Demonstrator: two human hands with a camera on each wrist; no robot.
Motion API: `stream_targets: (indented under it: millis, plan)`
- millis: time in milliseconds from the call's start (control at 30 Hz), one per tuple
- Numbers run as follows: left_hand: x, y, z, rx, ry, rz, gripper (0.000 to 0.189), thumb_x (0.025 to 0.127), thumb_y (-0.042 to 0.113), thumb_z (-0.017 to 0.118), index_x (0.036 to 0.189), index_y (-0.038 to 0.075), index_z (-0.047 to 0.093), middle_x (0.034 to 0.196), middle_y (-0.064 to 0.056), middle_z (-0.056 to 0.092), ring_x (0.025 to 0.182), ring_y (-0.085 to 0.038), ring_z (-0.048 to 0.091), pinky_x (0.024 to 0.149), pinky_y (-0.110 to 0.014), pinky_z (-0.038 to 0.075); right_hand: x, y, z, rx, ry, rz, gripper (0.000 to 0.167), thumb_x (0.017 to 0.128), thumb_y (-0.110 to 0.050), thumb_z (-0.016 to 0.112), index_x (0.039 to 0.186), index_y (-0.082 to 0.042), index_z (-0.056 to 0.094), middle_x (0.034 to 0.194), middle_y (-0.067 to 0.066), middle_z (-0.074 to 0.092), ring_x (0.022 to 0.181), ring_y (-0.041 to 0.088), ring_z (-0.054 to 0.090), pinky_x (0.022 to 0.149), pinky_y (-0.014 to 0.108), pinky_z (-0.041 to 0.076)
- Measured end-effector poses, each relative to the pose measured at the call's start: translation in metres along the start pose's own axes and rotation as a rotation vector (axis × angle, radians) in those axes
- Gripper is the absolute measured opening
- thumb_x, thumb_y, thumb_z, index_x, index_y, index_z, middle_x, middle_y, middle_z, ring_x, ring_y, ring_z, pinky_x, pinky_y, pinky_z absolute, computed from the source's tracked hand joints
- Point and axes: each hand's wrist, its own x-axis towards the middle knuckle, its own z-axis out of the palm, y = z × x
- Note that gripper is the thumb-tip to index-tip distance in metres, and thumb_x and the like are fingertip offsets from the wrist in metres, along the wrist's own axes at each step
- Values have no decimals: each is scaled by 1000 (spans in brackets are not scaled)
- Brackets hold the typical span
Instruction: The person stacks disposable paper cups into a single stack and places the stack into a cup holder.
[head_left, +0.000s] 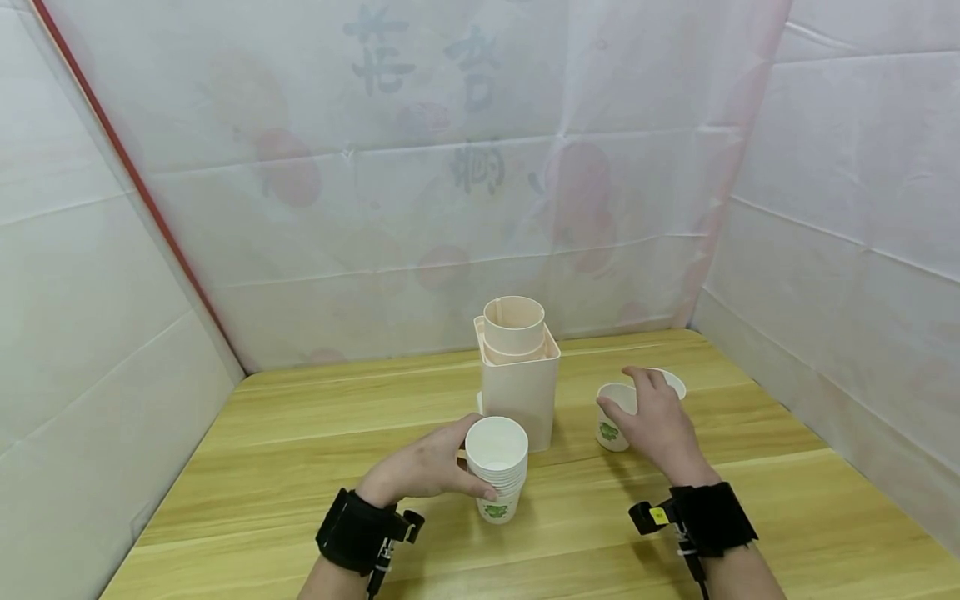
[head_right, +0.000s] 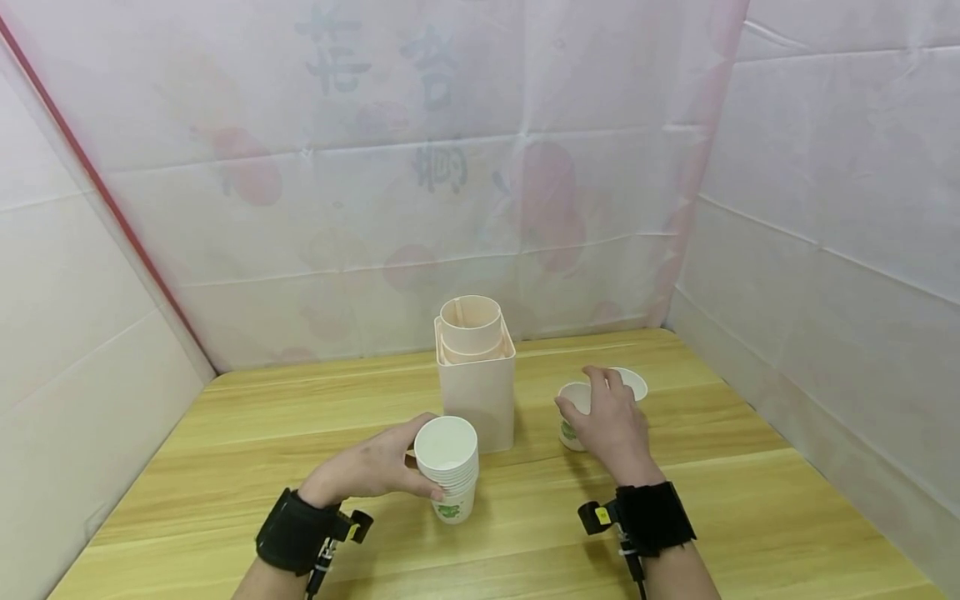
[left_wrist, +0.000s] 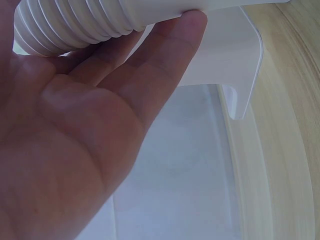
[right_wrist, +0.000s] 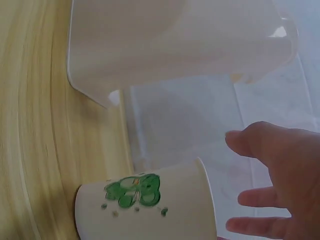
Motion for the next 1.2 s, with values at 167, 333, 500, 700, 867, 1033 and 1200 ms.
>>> stream_targets:
  millis: [167, 333, 500, 700, 867, 1033, 1200]
  plan:
    - [0, 0, 0, -4, -5, 10, 75, 69, 27, 81, 130, 20, 38, 115, 6, 54, 105, -13, 51, 85, -34, 45, 0, 2, 5, -31, 32, -33, 63, 84, -44, 62, 125, 2, 47, 124, 28, 40, 108, 47, 38, 82, 56, 37]
    - [1, -2, 0, 2, -5, 16, 74, 69, 28, 80, 130, 20, 39, 114, 6, 54, 104, -13, 51, 84, -34, 45, 1, 4, 10, -112, 57, -49, 60, 80, -41, 67, 119, 3, 52, 118, 27, 45, 99, 47, 38, 77, 54, 36]
    - [1, -2, 0, 4, -5, 19, 74, 69, 28, 80, 129, 20, 39, 114, 6, 55, 104, -13, 51, 84, -34, 45, 2, 5, 13, -163, 38, -36, 60, 80, -41, 67, 119, 3, 52, 117, 27, 47, 97, 47, 40, 75, 54, 36]
    - [1, -3, 0, -4, -8, 23, 74, 69, 27, 80, 130, 18, 38, 114, 5, 54, 104, -14, 51, 84, -35, 46, 2, 5, 13, -140, 19, -17, 60, 82, -37, 66, 122, 3, 48, 118, 28, 46, 96, 47, 45, 74, 54, 39]
    - [1, -3, 0, -4, -12, 31, 75, 69, 27, 80, 130, 18, 38, 117, 1, 54, 105, -19, 51, 84, -35, 45, 2, 3, 12, -110, 18, -12, 59, 82, -34, 67, 123, 2, 48, 119, 29, 45, 97, 47, 46, 73, 55, 40]
    - [1, -4, 0, 8, -9, 25, 76, 69, 28, 80, 131, 19, 37, 118, 0, 54, 106, -20, 51, 85, -32, 44, 3, 0, 8, -51, 31, -22, 59, 82, -35, 67, 124, 0, 47, 119, 27, 45, 101, 46, 44, 75, 55, 40]
    - [2, -4, 0, 16, -7, 12, 76, 69, 29, 80, 131, 22, 37, 117, 4, 54, 106, -16, 51, 85, -31, 44, 3, -8, 2, 46, 90, -84, 59, 81, -34, 67, 125, 0, 47, 120, 24, 47, 108, 43, 42, 83, 55, 37]
